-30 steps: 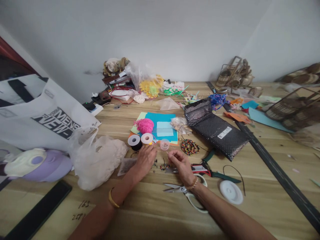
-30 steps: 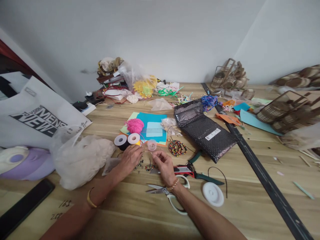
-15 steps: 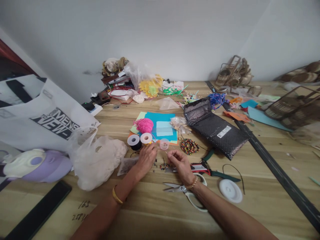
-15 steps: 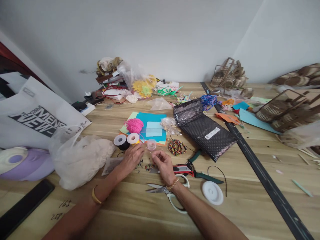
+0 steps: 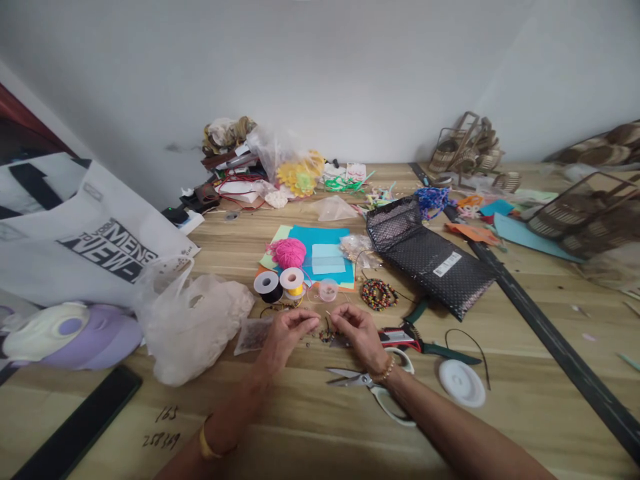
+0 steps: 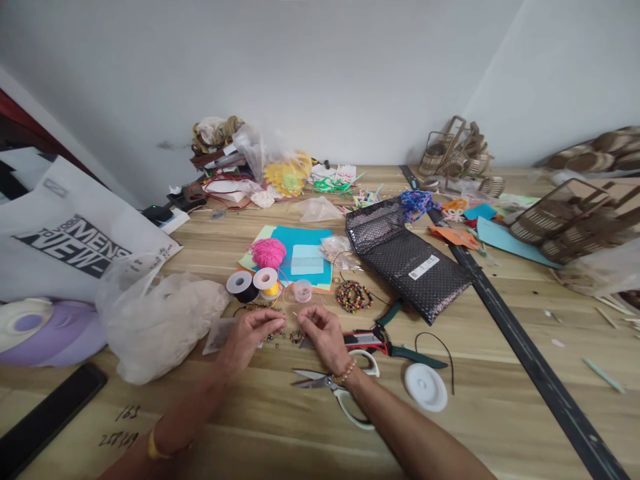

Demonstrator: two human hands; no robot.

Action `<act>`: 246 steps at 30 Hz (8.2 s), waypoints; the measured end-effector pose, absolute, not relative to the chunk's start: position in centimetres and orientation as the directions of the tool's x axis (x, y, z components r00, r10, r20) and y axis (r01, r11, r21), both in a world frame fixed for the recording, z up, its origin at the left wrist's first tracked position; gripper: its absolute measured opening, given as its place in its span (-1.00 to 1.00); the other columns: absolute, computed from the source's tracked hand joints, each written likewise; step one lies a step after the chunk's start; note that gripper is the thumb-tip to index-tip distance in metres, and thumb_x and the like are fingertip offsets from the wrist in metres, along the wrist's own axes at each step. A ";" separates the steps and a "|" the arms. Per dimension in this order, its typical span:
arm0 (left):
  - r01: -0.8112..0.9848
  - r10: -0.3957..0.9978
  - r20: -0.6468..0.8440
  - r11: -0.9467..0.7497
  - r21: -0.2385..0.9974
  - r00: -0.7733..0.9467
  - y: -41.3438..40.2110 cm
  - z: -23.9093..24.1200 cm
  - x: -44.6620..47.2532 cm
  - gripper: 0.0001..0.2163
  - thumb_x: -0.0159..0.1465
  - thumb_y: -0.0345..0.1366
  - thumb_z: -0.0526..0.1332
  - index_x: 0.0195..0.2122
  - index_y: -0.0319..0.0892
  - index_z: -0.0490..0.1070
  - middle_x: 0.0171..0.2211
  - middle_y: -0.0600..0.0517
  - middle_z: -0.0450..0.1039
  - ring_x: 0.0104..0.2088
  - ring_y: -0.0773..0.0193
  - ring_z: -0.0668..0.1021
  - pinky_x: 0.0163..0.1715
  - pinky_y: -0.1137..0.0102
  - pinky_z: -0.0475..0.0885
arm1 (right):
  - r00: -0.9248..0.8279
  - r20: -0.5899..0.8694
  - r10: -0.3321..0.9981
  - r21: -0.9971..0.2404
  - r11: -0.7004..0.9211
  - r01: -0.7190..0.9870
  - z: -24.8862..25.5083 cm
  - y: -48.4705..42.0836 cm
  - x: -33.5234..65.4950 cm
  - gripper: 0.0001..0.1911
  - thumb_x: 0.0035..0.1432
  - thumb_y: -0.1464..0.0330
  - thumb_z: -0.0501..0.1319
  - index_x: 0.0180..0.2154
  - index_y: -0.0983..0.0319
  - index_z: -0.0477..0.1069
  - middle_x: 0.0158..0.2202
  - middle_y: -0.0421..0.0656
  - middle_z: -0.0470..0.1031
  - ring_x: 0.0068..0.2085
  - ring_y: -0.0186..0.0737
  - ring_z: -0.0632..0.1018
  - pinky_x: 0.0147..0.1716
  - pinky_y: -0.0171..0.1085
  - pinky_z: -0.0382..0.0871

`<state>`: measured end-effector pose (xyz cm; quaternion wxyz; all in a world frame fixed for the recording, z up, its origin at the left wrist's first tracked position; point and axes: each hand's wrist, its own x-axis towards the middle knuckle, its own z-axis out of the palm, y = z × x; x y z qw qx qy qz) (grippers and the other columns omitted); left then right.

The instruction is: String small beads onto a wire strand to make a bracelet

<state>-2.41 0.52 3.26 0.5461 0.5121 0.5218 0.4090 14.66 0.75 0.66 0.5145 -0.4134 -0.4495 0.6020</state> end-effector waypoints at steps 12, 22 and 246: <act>-0.364 0.937 -0.308 0.347 0.864 0.163 -0.2 1.3 -2.2 -0.85 -0.10 -0.34 0.43 -0.47 -0.22 0.57 -0.54 0.06 0.54 -0.49 0.36 0.47 -0.39 0.44 0.33 | -0.267 -0.071 0.961 -0.970 -0.129 -0.207 1.5 0.3 14.3 -0.68 -0.10 0.14 0.39 -0.46 0.27 0.46 -0.57 -0.21 0.47 -0.55 -0.36 0.39 -0.53 -0.36 0.25; -0.439 0.946 -0.293 0.324 0.838 0.139 -0.2 1.3 -2.3 -0.82 -0.12 -0.32 0.45 -0.51 -0.24 0.53 -0.56 0.07 0.50 -0.50 0.38 0.48 -0.43 0.46 0.33 | -0.270 -0.016 0.963 -0.983 -0.064 -0.170 1.5 0.0 14.3 -0.69 0.01 0.15 0.32 -0.45 0.27 0.39 -0.57 -0.27 0.35 -0.55 -0.39 0.30 -0.53 -0.38 0.17; -0.497 0.873 -0.436 0.483 0.720 0.218 -1.1 1.8 -1.8 -0.74 -0.14 -0.27 0.50 -0.48 -0.26 0.50 -0.61 0.10 0.44 -0.57 0.45 0.41 -0.52 0.52 0.27 | -0.256 0.156 0.954 -0.980 0.183 0.084 1.9 -1.3 14.4 -0.82 0.18 0.30 0.18 -0.43 0.25 0.34 -0.53 -0.24 0.34 -0.50 -0.36 0.34 -0.52 -0.39 0.24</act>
